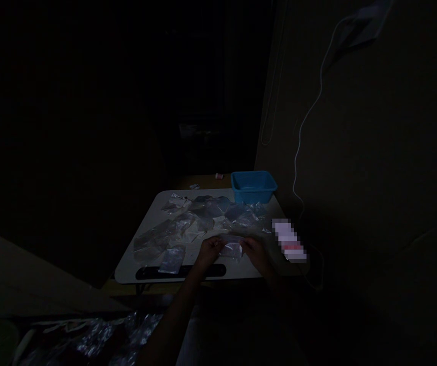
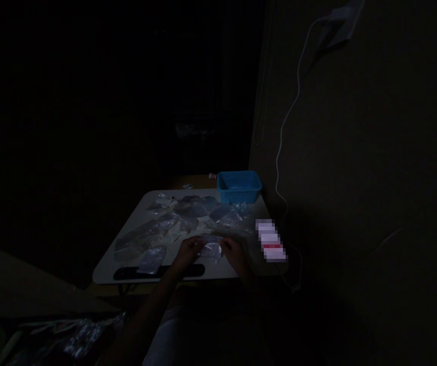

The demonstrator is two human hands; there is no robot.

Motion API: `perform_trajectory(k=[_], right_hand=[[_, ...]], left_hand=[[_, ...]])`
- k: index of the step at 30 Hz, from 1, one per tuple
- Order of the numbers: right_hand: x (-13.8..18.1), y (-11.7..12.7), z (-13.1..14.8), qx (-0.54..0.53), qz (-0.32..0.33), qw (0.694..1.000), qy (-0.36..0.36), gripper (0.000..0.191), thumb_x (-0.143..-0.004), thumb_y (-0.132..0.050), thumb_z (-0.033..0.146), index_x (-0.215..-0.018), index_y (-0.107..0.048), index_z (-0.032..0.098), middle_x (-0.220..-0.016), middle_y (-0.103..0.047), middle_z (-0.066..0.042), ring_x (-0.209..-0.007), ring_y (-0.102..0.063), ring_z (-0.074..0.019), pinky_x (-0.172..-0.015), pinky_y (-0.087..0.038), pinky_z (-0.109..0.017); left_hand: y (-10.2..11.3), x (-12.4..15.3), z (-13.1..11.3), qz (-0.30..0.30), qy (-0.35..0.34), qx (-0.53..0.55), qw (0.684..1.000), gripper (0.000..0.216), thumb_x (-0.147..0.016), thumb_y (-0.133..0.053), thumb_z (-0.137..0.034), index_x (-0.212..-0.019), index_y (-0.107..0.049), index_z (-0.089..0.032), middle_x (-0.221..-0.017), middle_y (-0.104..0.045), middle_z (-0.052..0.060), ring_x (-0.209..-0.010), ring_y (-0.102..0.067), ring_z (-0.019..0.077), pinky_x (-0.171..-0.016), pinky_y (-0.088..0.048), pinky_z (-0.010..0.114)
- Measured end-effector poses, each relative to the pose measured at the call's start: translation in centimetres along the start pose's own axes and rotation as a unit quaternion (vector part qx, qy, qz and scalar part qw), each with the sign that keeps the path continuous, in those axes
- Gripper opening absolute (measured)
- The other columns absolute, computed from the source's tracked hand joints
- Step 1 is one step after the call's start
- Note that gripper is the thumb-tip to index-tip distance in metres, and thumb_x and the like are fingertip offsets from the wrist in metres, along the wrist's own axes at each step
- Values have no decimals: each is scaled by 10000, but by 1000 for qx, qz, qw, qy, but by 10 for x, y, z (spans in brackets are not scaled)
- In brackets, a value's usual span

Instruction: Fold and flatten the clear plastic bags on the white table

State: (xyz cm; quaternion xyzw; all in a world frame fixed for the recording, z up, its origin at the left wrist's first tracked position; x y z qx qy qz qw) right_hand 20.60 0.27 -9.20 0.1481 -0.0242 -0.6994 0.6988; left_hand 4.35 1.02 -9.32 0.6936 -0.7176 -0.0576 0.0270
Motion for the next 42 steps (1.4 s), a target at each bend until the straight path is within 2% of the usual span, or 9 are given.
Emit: perform_trajectory(k=[4,11,15,24,29,31,33,37,42], right_hand=[[0,-3,-1,-4,30,999,-10,276,-658,-469,433,-605,-535,170,-539,-501,15,-527,-459,-116,-492,-370,-223],[-2,1,-4,0,7,1000,-11,283,-656,-467,436,-556,-490,172,-530,-474,19,-523,-438,-111,-492,-355,-225],[-2,3,-7,-17,-9,1000,-17,297,-653,-475,459,-579,-491,172,-542,-476,18,-531,-442,-114,-493,-361,-226],[1,0,7,8,23,1000,3,261,-651,-488,413,-548,-474,173,-526,-456,30,-518,-425,-103,-489,-354,-217],[-1,-1,4,-19,30,999,11,185,-641,-485,349,-608,-527,172,-601,-561,-2,-589,-511,-134,-556,-419,-242],[-2,-4,4,-48,40,998,14,197,-637,-485,327,-715,-568,165,-702,-613,-35,-664,-553,-157,-619,-443,-268],[-3,-7,3,-65,43,997,12,238,-630,-484,297,-803,-581,164,-764,-633,-51,-709,-572,-170,-653,-451,-284],[-8,-13,1,-18,45,999,-4,280,-614,-476,228,-868,-577,166,-739,-638,-28,-683,-582,-163,-598,-456,-264],[-9,-15,1,80,37,996,-7,207,-616,-460,164,-780,-587,165,-556,-583,24,-541,-550,-131,-468,-402,-203]], left_hand=[[1,1,0,0,5,13,1000,330,-594,-597,-453,-571,-576,-124,-467,-452,-44,-444,-393,76,-414,-305,181],[-6,2,3,37,20,75,996,369,-586,-626,-478,-652,-596,-117,-527,-540,-15,-459,-480,95,-446,-389,204],[-8,2,1,49,23,61,997,366,-568,-630,-484,-595,-586,-122,-463,-556,-5,-419,-497,106,-437,-392,214],[-4,0,8,32,25,54,998,314,-620,-578,-445,-627,-581,-131,-464,-588,7,-420,-529,122,-455,-403,229],[-6,2,5,35,24,54,998,301,-627,-555,-417,-627,-582,-118,-452,-575,4,-411,-519,117,-448,-407,227],[-4,4,4,8,25,65,998,304,-644,-526,-404,-658,-592,-107,-473,-574,1,-419,-519,114,-450,-415,227],[4,9,4,-60,20,68,996,337,-662,-499,-395,-781,-606,-98,-549,-597,6,-463,-539,121,-465,-429,233],[25,24,0,-168,-20,-56,984,400,-696,-480,-348,-983,-588,-90,-670,-641,48,-597,-580,161,-521,-434,242],[39,39,-9,-150,-65,-233,959,293,-754,-411,-276,-913,-625,-155,-772,-661,58,-700,-602,187,-606,-450,267]])
Point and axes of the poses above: each hand's wrist, its own x-axis away from the middle knuckle, its own y-axis out of the back of the hand, z = x × y, the point moved 6 cm from there along -x, towards the middle knuckle
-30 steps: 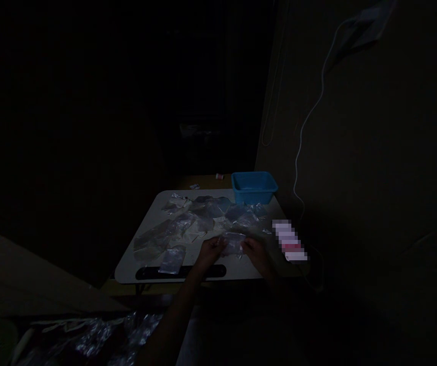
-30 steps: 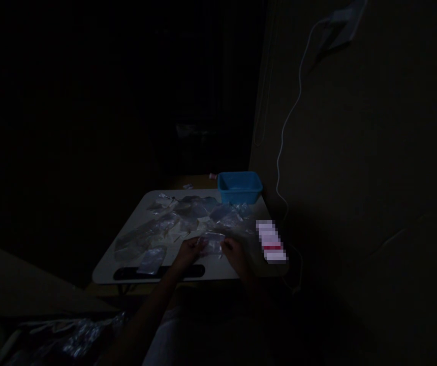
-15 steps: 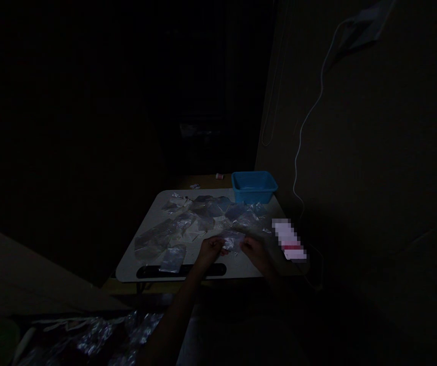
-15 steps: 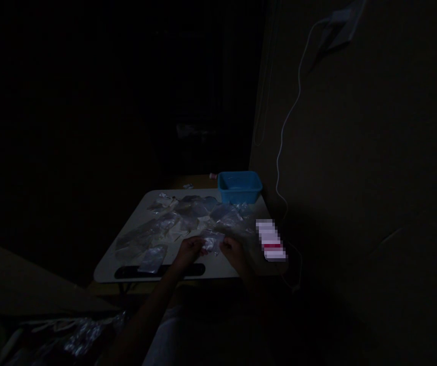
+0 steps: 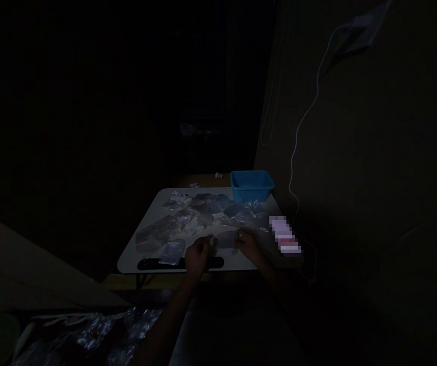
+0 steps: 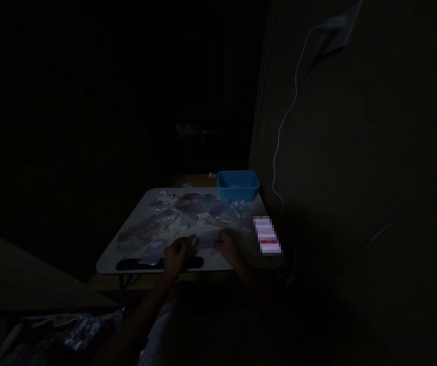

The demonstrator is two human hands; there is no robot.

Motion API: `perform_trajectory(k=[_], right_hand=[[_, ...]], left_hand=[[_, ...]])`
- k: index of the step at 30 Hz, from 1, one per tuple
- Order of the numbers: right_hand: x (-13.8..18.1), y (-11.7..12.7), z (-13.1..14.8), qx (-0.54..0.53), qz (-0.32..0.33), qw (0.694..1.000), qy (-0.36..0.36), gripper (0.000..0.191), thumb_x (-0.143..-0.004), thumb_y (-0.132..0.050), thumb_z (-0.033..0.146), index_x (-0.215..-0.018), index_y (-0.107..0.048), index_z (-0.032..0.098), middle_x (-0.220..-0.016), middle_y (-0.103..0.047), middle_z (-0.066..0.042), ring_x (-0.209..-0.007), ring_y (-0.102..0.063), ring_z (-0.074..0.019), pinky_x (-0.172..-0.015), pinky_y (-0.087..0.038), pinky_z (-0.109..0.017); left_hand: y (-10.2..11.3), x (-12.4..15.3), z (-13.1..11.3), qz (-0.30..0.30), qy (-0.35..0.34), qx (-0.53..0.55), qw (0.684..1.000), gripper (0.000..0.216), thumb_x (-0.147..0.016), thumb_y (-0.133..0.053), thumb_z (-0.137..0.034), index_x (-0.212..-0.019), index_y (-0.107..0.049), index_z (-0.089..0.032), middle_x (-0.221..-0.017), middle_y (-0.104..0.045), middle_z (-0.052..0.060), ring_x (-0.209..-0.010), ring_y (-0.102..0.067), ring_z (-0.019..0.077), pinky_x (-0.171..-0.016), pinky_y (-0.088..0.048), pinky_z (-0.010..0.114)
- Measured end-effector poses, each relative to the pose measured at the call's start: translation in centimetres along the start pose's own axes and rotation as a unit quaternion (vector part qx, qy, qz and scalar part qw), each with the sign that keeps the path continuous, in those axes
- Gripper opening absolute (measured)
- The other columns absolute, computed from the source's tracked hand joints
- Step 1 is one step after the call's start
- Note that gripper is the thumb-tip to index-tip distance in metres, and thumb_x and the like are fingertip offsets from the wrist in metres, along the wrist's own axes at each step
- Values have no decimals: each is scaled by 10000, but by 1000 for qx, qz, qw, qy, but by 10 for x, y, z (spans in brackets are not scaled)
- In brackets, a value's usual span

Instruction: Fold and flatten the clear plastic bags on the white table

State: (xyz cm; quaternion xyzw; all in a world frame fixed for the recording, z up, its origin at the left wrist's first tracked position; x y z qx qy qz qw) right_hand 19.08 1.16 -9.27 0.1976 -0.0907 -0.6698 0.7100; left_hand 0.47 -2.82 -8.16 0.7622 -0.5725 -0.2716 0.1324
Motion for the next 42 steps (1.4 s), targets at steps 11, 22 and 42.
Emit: perform_trajectory(k=[11,22,42], right_hand=[[23,22,21,223,-15,973,53,315,-731,-391,132,-959,-608,146,-884,-652,-107,-811,-601,-206,-731,-442,-303],[56,-7,20,396,6,900,184,444,-824,-313,212,-1252,-382,120,-1306,-382,-107,-1228,-284,-207,-1012,-217,-407],[63,-16,27,443,24,871,210,463,-870,-254,361,-1235,-403,120,-1309,-367,-121,-1245,-245,-219,-1013,-83,-461]], left_hand=[[-50,12,-50,188,-319,-205,906,414,-846,-305,-213,-1246,-373,-131,-1285,-414,98,-1189,-353,190,-985,-288,373],[-75,16,-36,221,-311,-362,851,492,-852,-264,-303,-1275,-309,-56,-1348,-279,165,-1258,-210,232,-1008,-200,399],[-60,7,-23,188,-287,-389,855,474,-856,-237,-278,-1281,-304,-80,-1347,-301,138,-1258,-215,222,-1012,-171,414]])
Point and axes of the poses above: each hand's wrist, its own x-axis away from the middle knuckle, its own y-axis out of the back of the hand, z = x × y, the point moved 6 cm from there along -x, towards the middle knuckle
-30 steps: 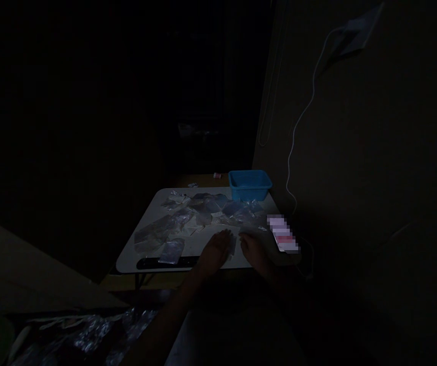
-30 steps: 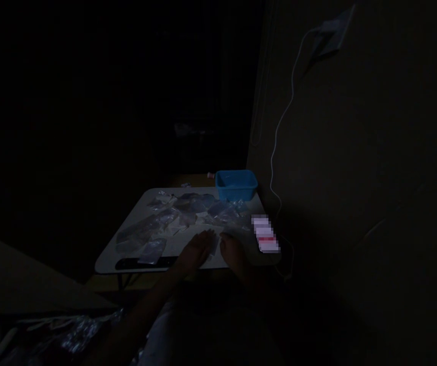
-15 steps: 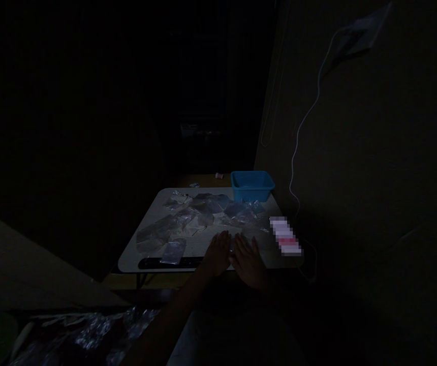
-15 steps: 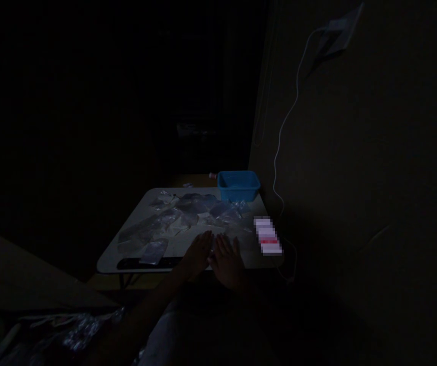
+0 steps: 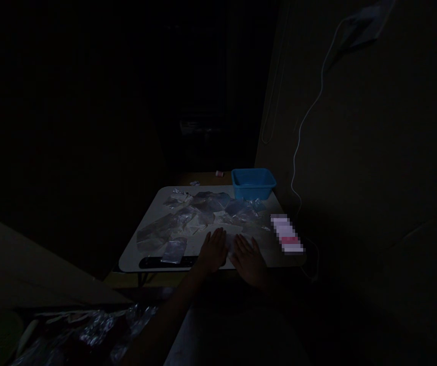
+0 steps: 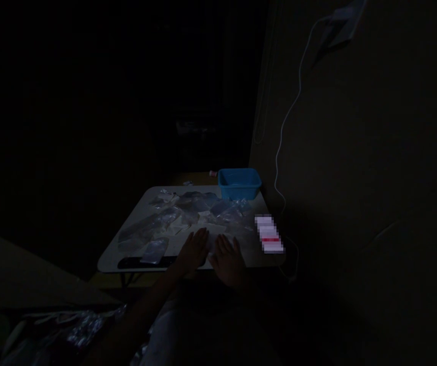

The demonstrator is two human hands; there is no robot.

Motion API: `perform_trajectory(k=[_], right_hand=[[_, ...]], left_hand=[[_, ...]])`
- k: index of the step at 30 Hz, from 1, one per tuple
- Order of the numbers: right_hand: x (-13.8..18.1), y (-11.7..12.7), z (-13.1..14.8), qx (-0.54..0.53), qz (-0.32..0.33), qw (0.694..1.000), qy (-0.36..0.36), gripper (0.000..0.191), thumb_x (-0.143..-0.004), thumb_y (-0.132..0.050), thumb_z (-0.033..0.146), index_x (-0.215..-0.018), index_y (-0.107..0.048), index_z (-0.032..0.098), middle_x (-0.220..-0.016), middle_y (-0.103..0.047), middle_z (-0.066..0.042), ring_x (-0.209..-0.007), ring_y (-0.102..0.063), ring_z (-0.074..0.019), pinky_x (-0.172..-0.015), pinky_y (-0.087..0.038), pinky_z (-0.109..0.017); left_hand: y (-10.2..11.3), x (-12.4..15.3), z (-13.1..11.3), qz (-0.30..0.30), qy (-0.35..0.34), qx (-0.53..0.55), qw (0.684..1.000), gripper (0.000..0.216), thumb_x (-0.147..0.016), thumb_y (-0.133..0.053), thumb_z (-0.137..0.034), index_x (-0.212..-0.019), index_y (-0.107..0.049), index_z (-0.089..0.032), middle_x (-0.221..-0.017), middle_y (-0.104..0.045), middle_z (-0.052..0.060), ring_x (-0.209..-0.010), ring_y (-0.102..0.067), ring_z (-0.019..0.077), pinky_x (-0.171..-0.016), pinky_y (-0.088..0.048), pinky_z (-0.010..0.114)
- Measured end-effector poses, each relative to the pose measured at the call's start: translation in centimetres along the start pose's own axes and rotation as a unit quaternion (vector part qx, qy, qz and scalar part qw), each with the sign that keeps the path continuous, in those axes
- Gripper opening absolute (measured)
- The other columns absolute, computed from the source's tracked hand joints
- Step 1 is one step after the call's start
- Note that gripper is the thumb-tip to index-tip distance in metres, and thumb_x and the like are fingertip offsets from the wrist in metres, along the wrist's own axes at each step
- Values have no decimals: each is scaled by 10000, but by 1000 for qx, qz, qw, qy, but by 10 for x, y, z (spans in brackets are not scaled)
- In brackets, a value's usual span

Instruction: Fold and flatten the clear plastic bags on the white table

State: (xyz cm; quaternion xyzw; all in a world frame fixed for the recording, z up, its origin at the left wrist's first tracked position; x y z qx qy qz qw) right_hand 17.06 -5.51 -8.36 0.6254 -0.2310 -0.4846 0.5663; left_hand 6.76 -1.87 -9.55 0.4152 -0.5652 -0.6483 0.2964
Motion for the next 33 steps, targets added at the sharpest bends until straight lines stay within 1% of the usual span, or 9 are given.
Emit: perform_trajectory(k=[4,7,9,11,13,16,20,26,33], right_hand=[[0,0,0,8,1,1000,-3,473,-863,-270,362,-1243,-393,108,-1308,-366,-129,-1240,-254,-227,-1010,-100,-455],[0,0,0,17,4,1000,-5,478,-862,-269,371,-1245,-391,111,-1311,-361,-128,-1238,-257,-228,-1009,-99,-451],[0,-1,0,26,8,1000,-7,484,-862,-264,382,-1240,-398,110,-1313,-358,-130,-1239,-253,-230,-1006,-102,-449],[-1,-1,1,33,13,999,-7,486,-859,-267,393,-1236,-406,120,-1314,-360,-123,-1238,-253,-233,-1004,-103,-451],[-1,-2,1,38,18,999,-5,484,-851,-290,396,-1246,-395,137,-1317,-360,-113,-1242,-241,-235,-1003,-98,-455],[-1,-2,2,40,29,999,0,497,-836,-329,379,-1272,-353,144,-1324,-349,-111,-1252,-214,-240,-1002,-90,-460],[-1,-2,3,36,32,999,-1,521,-833,-327,398,-1284,-330,139,-1335,-329,-117,-1258,-192,-242,-1000,-74,-465],[0,-5,1,25,26,999,-6,506,-824,-336,427,-1224,-425,131,-1318,-357,-123,-1250,-212,-248,-1003,-40,-476],[0,-5,-1,25,12,1000,-7,555,-836,-284,465,-1246,-389,106,-1319,-352,-131,-1247,-220,-242,-1006,-80,-452]], left_hand=[[5,4,24,-3,49,-6,999,459,-859,-247,-280,-1266,-337,-87,-1330,-325,150,-1244,-250,242,-995,-193,454],[13,5,30,-9,62,4,998,467,-861,-251,-277,-1280,-308,-80,-1335,-313,158,-1248,-237,248,-996,-190,460],[18,3,18,-11,16,31,999,472,-872,-234,-290,-1308,-254,-111,-1360,-276,124,-1259,-212,222,-1009,-184,432],[22,2,-2,-2,-59,70,996,475,-885,-199,-326,-1325,-209,-145,-1386,-226,85,-1271,-177,180,-1024,-177,382],[22,1,-19,14,-95,96,991,485,-891,-167,-355,-1327,-202,-144,-1394,-203,81,-1277,-152,163,-1031,-169,359],[16,-1,-29,41,-75,106,991,505,-891,-149,-367,-1314,-235,-104,-1380,-231,116,-1275,-157,178,-1031,-159,373],[11,-2,-28,53,-48,92,993,502,-894,-118,-353,-1303,-263,-100,-1373,-245,121,-1274,-163,183,-1029,-149,392],[8,-3,-25,36,-34,55,997,485,-897,-91,-319,-1292,-293,-121,-1367,-272,97,-1272,-172,175,-1030,-138,394],[0,1,1,5,32,-2,999,467,-878,-199,-308,-1302,-277,-128,-1369,-269,88,-1265,-197,206,-1009,-173,441]])
Point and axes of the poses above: each hand's wrist, its own x-axis away from the middle knuckle, its own y-axis out of the back of the hand, z = x × y, the point moved 6 cm from there along -x, towards the middle knuckle
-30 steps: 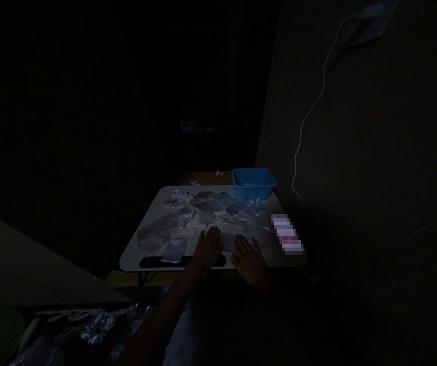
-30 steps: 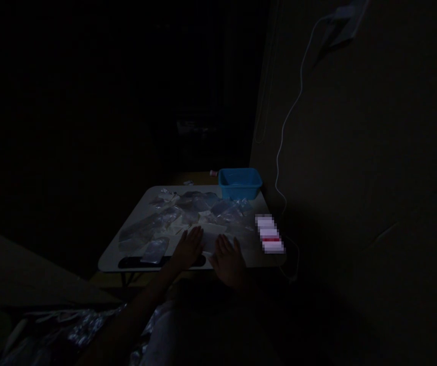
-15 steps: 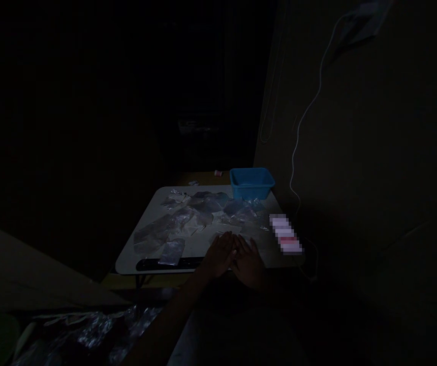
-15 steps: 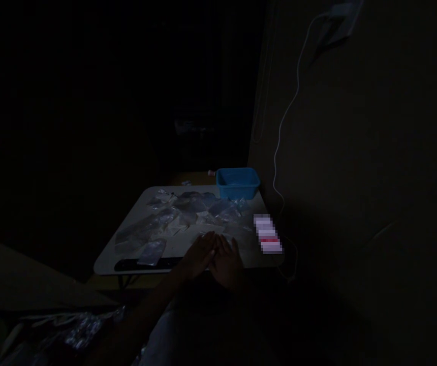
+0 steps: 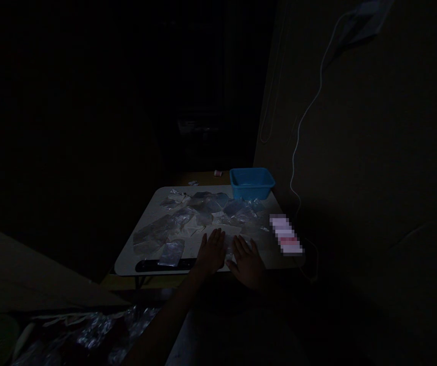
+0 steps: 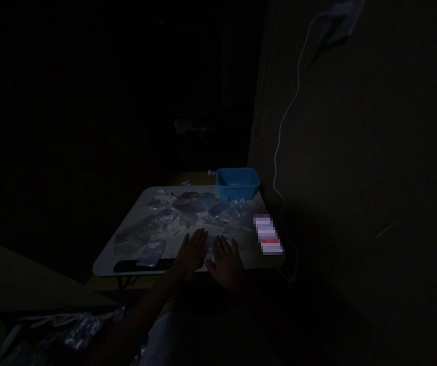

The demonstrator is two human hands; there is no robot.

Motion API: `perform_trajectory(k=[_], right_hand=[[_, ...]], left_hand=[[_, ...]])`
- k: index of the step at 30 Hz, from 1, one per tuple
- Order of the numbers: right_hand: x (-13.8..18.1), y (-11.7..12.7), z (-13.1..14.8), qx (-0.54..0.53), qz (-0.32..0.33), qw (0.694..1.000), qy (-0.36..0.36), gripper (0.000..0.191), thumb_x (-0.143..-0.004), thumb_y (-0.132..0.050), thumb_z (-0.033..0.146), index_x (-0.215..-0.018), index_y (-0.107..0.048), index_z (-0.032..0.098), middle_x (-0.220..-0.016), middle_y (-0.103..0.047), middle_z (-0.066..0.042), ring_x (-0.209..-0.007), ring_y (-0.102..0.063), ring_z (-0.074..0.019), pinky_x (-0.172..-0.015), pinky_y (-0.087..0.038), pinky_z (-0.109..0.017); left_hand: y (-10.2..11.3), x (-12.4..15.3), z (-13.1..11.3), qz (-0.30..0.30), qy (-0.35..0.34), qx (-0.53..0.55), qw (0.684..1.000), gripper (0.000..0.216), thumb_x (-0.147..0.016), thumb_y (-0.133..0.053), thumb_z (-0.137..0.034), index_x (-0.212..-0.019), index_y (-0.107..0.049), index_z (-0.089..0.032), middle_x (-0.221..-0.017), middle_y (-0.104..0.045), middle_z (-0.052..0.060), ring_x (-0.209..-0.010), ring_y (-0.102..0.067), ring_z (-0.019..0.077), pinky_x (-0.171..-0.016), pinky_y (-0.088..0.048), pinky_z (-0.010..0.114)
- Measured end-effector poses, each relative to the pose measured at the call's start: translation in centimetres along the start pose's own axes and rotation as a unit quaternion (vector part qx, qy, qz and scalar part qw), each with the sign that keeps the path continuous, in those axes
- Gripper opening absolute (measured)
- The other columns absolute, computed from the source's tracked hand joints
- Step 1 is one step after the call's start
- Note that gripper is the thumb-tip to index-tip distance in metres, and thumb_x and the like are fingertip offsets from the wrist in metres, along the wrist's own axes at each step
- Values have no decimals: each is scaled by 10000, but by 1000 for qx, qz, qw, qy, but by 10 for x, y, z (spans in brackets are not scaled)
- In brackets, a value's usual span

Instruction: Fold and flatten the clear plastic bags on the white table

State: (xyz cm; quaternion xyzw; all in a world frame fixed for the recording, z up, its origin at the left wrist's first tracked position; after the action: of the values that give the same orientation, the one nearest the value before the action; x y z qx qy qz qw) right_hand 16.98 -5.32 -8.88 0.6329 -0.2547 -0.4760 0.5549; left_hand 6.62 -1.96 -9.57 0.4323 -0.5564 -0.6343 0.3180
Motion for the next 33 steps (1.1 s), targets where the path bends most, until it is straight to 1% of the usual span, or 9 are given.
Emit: perform_trajectory(k=[3,7,11,15,18,20,22,27,33], right_hand=[[1,2,0,0,-7,1000,2,564,-831,-300,460,-1266,-357,105,-1324,-343,-136,-1251,-209,-248,-1004,-98,-445],[4,10,1,-3,-22,999,24,538,-825,-337,433,-1283,-333,151,-1365,-272,-112,-1269,-151,-256,-1000,-108,-449],[6,10,2,-13,-15,998,52,439,-824,-364,409,-1220,-427,232,-1337,-343,-68,-1262,-172,-255,-995,-108,-460],[5,6,0,-22,-12,999,48,424,-828,-357,424,-1207,-440,253,-1312,-384,-58,-1256,-194,-247,-993,-119,-454],[5,4,0,-25,-18,999,42,418,-821,-373,436,-1181,-470,246,-1298,-402,-65,-1249,-213,-247,-991,-123,-455],[4,3,1,-23,-14,999,42,395,-813,-397,417,-1143,-507,230,-1292,-409,-71,-1245,-220,-249,-992,-122,-456],[4,3,2,-20,-7,999,42,380,-801,-424,397,-1121,-527,219,-1289,-413,-73,-1245,-219,-248,-994,-118,-454],[4,3,2,-21,15,999,40,406,-793,-429,412,-1140,-516,218,-1293,-407,-70,-1247,-211,-253,-998,-116,-450],[4,1,2,-19,12,999,35,390,-795,-431,394,-1123,-528,207,-1304,-391,-80,-1244,-222,-242,-1001,-110,-446]], left_hand=[[1,4,9,3,12,-10,1000,475,-873,-224,-319,-1299,-285,-119,-1363,-279,94,-1262,-207,210,-1007,-190,432],[3,5,11,8,12,-9,1000,481,-869,-237,-328,-1294,-290,-109,-1364,-273,100,-1265,-197,213,-1007,-191,441],[2,5,13,9,17,5,1000,497,-849,-284,-300,-1299,-269,-87,-1363,-269,117,-1262,-203,224,-1007,-193,443],[8,6,15,-25,20,38,999,490,-851,-276,-260,-1311,-238,-94,-1366,-266,120,-1270,-180,214,-1007,-203,426],[16,5,5,-36,-26,65,997,471,-877,-227,-286,-1321,-215,-128,-1369,-268,100,-1273,-171,191,-1020,-177,419],[19,3,-10,-25,-84,81,993,475,-888,-197,-327,-1326,-198,-143,-1380,-245,83,-1276,-157,168,-1032,-156,397],[19,2,-22,-7,-115,90,989,485,-891,-178,-354,-1323,-207,-137,-1388,-223,82,-1278,-147,160,-1038,-144,379],[11,0,-31,32,-83,81,993,486,-896,-139,-339,-1306,-252,-103,-1373,-256,104,-1274,-163,176,-1031,-149,387],[5,2,-25,26,-64,54,996,501,-893,-128,-361,-1313,-237,-110,-1374,-258,88,-1274,-164,184,-1031,-128,406]])
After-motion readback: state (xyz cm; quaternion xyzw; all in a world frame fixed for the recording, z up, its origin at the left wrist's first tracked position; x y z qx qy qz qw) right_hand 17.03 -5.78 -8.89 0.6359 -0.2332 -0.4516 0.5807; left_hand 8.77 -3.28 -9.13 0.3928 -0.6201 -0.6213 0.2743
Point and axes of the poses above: each hand's wrist, its own x-axis away from the middle knuckle, its own y-axis out of the back of the hand, z = x × y, the point moved 6 cm from there along -x, towards the middle knuckle
